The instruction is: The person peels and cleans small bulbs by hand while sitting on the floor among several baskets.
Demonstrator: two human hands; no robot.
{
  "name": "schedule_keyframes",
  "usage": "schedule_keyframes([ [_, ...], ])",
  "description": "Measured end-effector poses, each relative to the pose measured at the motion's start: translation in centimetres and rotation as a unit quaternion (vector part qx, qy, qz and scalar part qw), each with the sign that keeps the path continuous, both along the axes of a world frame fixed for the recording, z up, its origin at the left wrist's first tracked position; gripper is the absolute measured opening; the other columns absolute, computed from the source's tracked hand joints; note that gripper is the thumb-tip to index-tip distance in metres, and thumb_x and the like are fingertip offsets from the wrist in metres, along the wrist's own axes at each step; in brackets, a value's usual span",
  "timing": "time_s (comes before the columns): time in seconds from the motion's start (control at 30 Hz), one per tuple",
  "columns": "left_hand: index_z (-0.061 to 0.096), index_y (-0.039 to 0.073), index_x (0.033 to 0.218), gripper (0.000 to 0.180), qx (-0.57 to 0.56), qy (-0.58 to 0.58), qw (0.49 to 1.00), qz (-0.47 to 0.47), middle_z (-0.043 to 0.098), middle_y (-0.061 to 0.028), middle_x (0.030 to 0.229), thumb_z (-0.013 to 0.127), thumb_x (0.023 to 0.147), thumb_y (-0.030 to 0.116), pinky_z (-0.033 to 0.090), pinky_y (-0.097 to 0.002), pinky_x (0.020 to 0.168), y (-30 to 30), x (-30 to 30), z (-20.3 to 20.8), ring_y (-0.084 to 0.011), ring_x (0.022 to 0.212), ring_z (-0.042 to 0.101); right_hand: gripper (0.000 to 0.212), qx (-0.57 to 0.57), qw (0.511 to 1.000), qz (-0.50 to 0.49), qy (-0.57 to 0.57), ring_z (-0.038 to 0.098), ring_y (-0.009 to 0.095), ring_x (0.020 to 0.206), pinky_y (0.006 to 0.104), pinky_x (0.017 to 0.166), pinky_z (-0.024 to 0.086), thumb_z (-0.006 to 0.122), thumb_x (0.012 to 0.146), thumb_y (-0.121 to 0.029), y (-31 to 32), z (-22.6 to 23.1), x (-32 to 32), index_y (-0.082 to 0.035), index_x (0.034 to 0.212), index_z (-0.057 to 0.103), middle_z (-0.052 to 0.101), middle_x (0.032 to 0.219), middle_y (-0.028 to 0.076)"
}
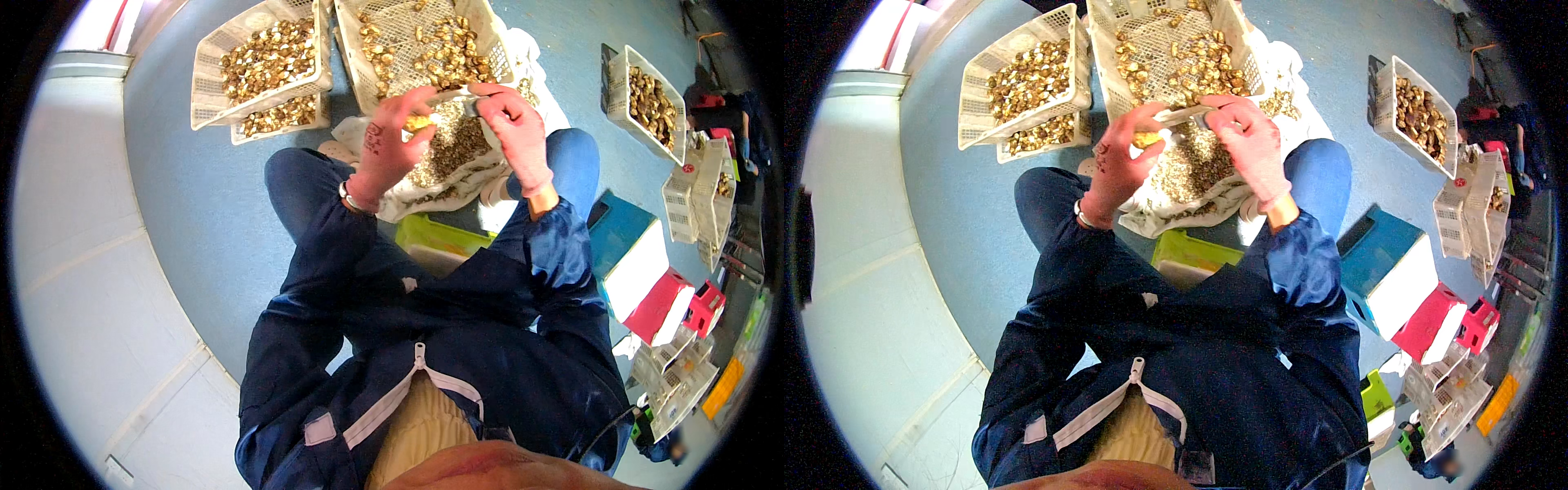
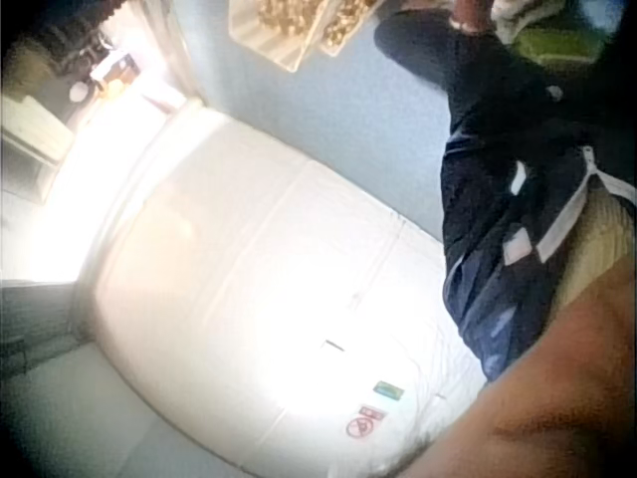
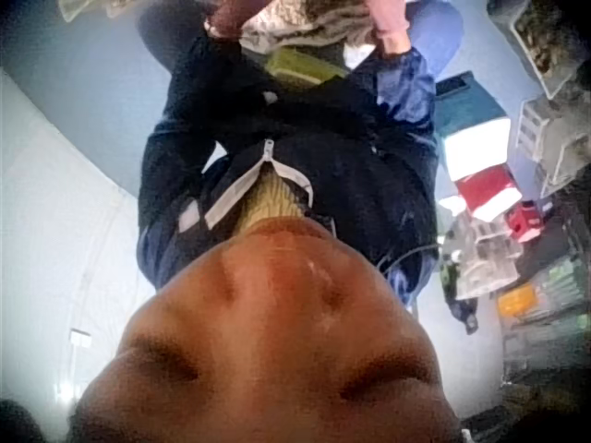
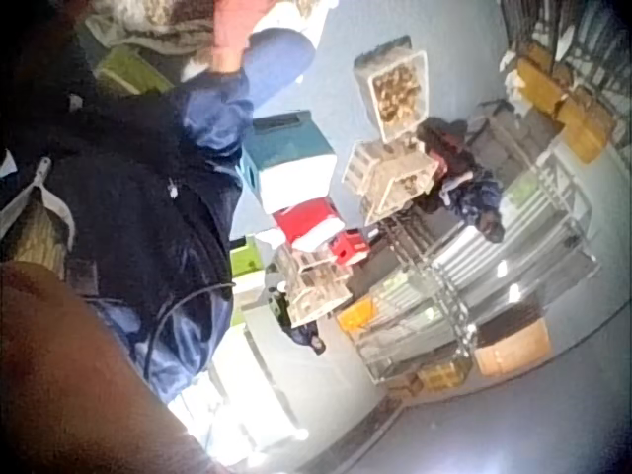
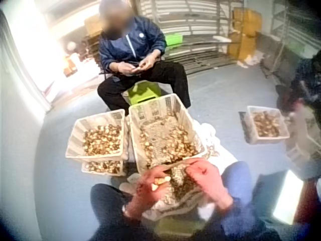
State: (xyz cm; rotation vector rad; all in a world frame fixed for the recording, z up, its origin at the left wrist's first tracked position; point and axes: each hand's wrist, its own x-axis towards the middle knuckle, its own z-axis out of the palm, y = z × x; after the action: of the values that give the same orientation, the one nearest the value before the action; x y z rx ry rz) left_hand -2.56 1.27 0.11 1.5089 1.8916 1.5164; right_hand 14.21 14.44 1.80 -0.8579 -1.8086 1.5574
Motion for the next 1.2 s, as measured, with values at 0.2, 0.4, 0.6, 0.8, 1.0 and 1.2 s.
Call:
schedule_keyframes([
  [0.2,0.056,0.007,0.127,0.047,-0.106,0.073,0.976,0.173,0.064,-0.0125,0.106,0.065,0.081,0.004,0.051,-0.0357,0.085,-0.1,-12.4,3.2,-0.0245,0.098,0.063,0.013,0.110,0.986,0.087,-0.094,0.063,0.022,0.092,0.0322,0.083,0.049,0.066,0.085,-0.015,-0.2,0.4,1.2,-0.001,0.085,0.067,0.068,0.107,0.008],
  [0.4,0.052,0.003,0.132,0.056,-0.284,0.296,0.886,0.217,0.055,-0.0217,0.130,0.063,0.083,0.026,0.045,-0.0417,0.100,0.2,-25.2,1.6,-0.0345,0.121,0.052,0.020,0.178,0.968,0.121,-0.130,0.061,0.031,0.095,0.0378,0.084,0.048,0.066,0.086,-0.018,-0.3,0.2,0.6,0.000,0.079,0.063,0.067,0.102,0.013],
  [0.6,0.060,0.008,0.123,0.045,-0.323,0.303,0.893,-0.074,0.064,-0.0209,0.114,0.064,0.084,0.029,0.052,-0.0414,0.088,10.7,-20.6,-8.5,-0.0349,0.100,0.065,0.018,0.155,0.967,0.140,-0.146,0.062,0.031,0.098,0.0396,0.086,0.049,0.067,0.085,-0.020,-0.4,1.2,0.5,-0.002,0.080,0.063,0.067,0.106,0.011],
  [0.8,0.060,0.002,0.117,0.035,-0.493,0.338,0.802,-0.029,0.070,-0.0189,0.097,0.056,0.089,0.024,0.055,-0.0437,0.081,18.7,-14.5,-15.8,-0.0347,0.093,0.068,0.015,0.101,0.970,0.116,-0.190,0.062,0.031,0.096,0.0382,0.083,0.049,0.072,0.079,-0.014,0.2,2.5,1.7,-0.002,0.078,0.063,0.068,0.111,0.009],
  [1.0,0.061,0.006,0.113,0.026,-0.423,0.348,0.834,0.059,0.064,-0.0187,0.111,0.052,0.093,0.018,0.054,-0.0451,0.078,17.9,-16.8,-22.2,-0.0327,0.099,0.064,0.013,0.055,0.978,0.122,-0.160,0.062,0.032,0.097,0.0379,0.083,0.050,0.072,0.077,-0.011,0.4,3.1,1.7,-0.002,0.084,0.066,0.066,0.111,0.013],
  [1.2,0.065,0.008,0.102,0.018,-0.364,0.055,0.929,-0.030,0.064,-0.0113,0.100,0.062,0.088,0.019,0.054,-0.0382,0.076,17.5,-16.1,-17.3,-0.0245,0.089,0.064,0.013,0.064,0.983,0.085,-0.151,0.063,0.027,0.093,0.0352,0.081,0.050,0.068,0.082,-0.014,0.4,3.2,1.8,-0.002,0.080,0.063,0.068,0.109,0.007],
])
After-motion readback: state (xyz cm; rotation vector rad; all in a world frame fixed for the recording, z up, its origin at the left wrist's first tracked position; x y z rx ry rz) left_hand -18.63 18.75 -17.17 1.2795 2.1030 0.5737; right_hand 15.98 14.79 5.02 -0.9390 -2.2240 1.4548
